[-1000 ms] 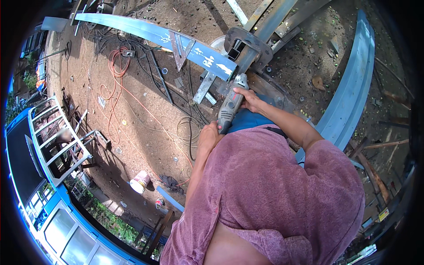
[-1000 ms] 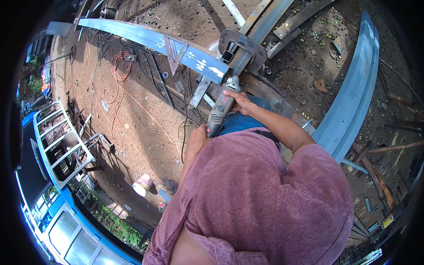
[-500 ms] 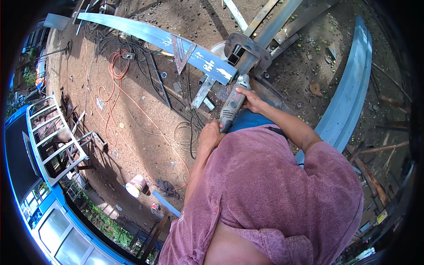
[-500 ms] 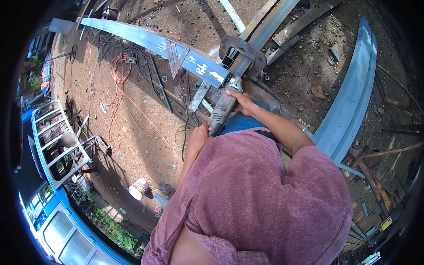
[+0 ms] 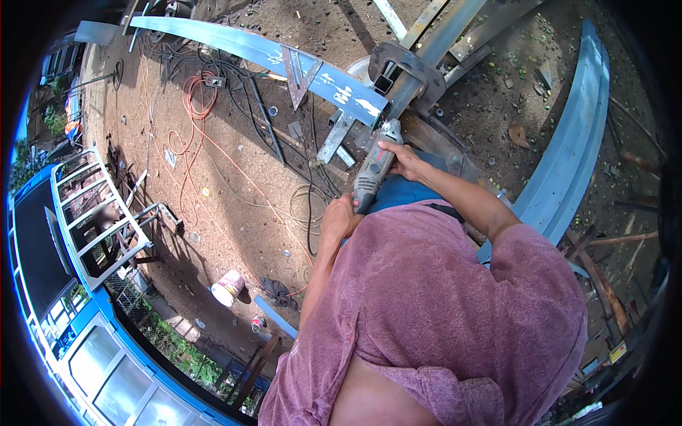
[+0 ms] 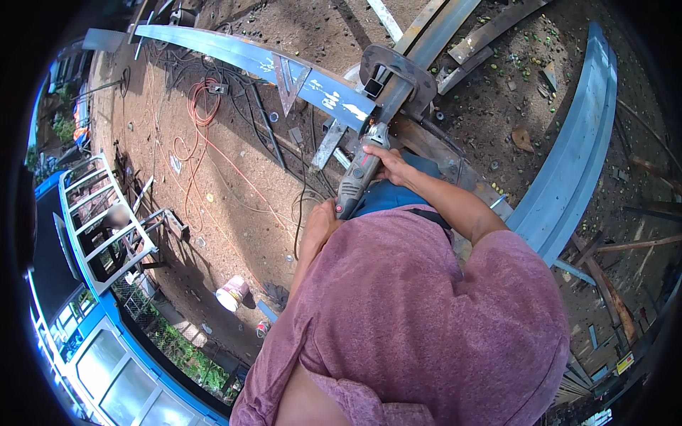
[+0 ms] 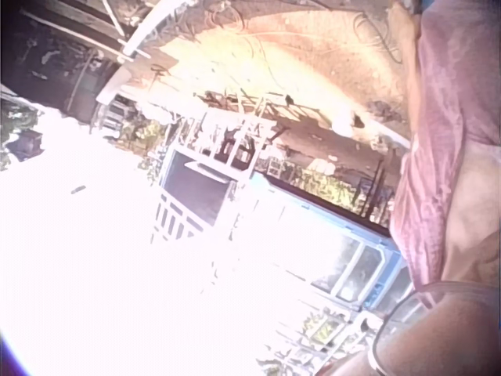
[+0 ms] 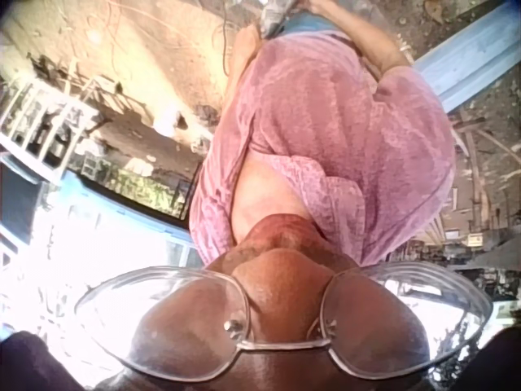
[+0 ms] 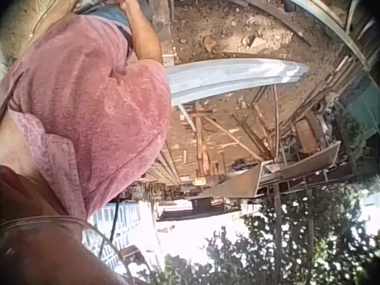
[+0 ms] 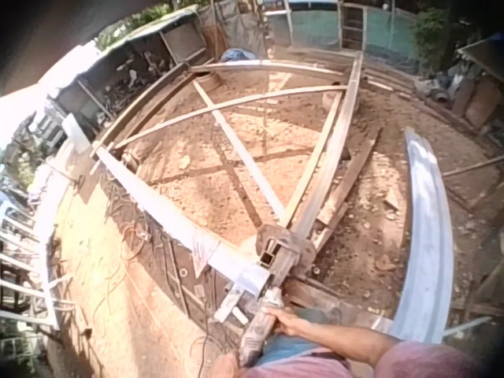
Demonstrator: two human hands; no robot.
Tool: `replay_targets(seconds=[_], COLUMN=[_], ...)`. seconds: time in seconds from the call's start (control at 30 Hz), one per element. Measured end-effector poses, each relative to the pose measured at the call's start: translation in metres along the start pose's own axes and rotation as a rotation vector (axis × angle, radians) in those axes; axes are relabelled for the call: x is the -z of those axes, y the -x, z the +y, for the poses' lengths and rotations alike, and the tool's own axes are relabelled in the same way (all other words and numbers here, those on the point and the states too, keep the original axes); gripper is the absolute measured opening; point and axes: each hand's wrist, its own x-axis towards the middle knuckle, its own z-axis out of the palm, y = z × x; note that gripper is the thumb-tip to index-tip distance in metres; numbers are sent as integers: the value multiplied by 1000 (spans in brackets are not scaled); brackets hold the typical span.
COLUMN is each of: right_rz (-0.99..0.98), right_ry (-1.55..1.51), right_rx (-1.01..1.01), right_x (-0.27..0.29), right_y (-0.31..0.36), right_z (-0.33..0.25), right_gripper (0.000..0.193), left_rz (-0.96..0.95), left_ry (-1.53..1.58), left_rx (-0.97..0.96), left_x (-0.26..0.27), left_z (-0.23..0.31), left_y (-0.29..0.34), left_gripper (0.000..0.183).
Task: Marking metal beams and cutting them with an angle grinder while secured by a clamp.
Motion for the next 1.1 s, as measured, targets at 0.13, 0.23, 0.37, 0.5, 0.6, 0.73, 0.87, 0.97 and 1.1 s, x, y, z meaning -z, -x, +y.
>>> replay_targets(seconds=[0.13, 0.23, 0.37, 0.5, 0.6, 0.73, 0.87, 0.97, 1.1], right_rz=[-47, 1, 19, -26, -35, -19, 16, 17, 16], right_ry=[14, 29, 26, 37, 18, 26, 11, 16, 27], right_rx=[-37, -15, -7, -12, -15, 13, 45, 58, 75], right_x=[-2, -7, -2, 3, 2, 5, 6, 8, 13], right_y=[6, 18, 19, 9, 4, 3, 3, 1, 2], right_z=[3, 3, 4, 1, -2, -11, -18, -24, -29], right_gripper=[63, 62, 63, 62, 63, 64, 65, 63, 63], left_rz=[16, 2, -38, -8, -1, -3, 25, 50, 28], left_ry=[28, 55, 59, 47, 55, 23, 20, 17, -5], left_rx=[24, 10, 37, 54, 34, 16, 14, -11, -20], left_x=[-3, -5, 2, 2, -1, 2, 13, 9, 18], left_z=[2, 3, 15, 17, 8, 9, 24, 19, 29], left_y=[8, 11, 12, 10, 2, -5, -6, -12, -14], left_gripper=[64, 63, 63, 61, 60, 59, 56, 55, 57])
